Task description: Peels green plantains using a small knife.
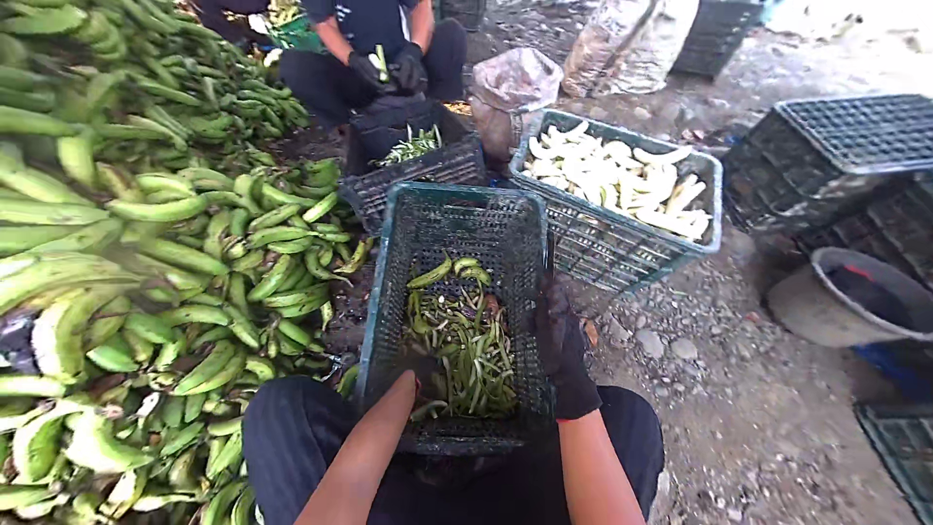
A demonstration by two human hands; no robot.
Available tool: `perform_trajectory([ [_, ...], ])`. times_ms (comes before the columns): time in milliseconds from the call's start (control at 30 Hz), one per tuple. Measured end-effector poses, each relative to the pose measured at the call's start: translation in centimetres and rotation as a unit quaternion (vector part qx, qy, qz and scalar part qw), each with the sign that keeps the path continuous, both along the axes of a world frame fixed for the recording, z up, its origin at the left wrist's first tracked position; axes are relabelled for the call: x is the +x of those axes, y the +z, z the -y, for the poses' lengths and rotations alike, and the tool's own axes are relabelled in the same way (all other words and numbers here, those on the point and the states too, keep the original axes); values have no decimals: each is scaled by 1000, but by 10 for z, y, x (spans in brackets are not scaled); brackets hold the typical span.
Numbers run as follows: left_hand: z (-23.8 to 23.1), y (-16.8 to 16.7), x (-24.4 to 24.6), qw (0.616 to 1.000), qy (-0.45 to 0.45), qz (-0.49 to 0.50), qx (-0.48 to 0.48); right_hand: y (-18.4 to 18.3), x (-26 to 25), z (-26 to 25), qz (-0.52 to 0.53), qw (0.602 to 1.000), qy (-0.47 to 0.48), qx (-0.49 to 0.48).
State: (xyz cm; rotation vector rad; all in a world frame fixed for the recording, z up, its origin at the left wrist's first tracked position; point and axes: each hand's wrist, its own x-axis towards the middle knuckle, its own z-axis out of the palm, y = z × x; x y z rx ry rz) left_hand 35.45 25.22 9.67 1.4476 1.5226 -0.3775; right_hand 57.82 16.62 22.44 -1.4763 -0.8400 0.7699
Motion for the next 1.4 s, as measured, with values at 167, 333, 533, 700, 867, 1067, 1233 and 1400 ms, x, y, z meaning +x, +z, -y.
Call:
perform_trajectory([
  [167, -11, 61, -26, 994, -20, 101, 32, -13, -8, -3, -77, 992, 97, 29],
  [333, -49, 151, -65, 872, 75, 484, 6, 4, -26, 1, -166, 972, 162, -36],
  [533, -57, 153, -61, 844, 138, 468, 222, -27, -85, 6, -135, 952, 235, -142],
  [700, -47, 135, -48, 852, 137, 371, 342, -34, -125, 11, -86, 969, 217, -79],
  [867, -42, 137, -41, 851, 120, 341, 380, 28, -140, 14, -28, 971, 127, 202],
  [1067, -32, 133, -32, 767, 168, 505, 357, -58, -146, 24, -68, 960, 200, -182],
  [1233, -41, 145, -44, 705, 151, 640, 265, -71, -132, 26, -129, 951, 202, -195],
  [1400, -45, 143, -44, 719, 131, 658, 181, -27, -88, -6, 173, 968, 179, -44],
])
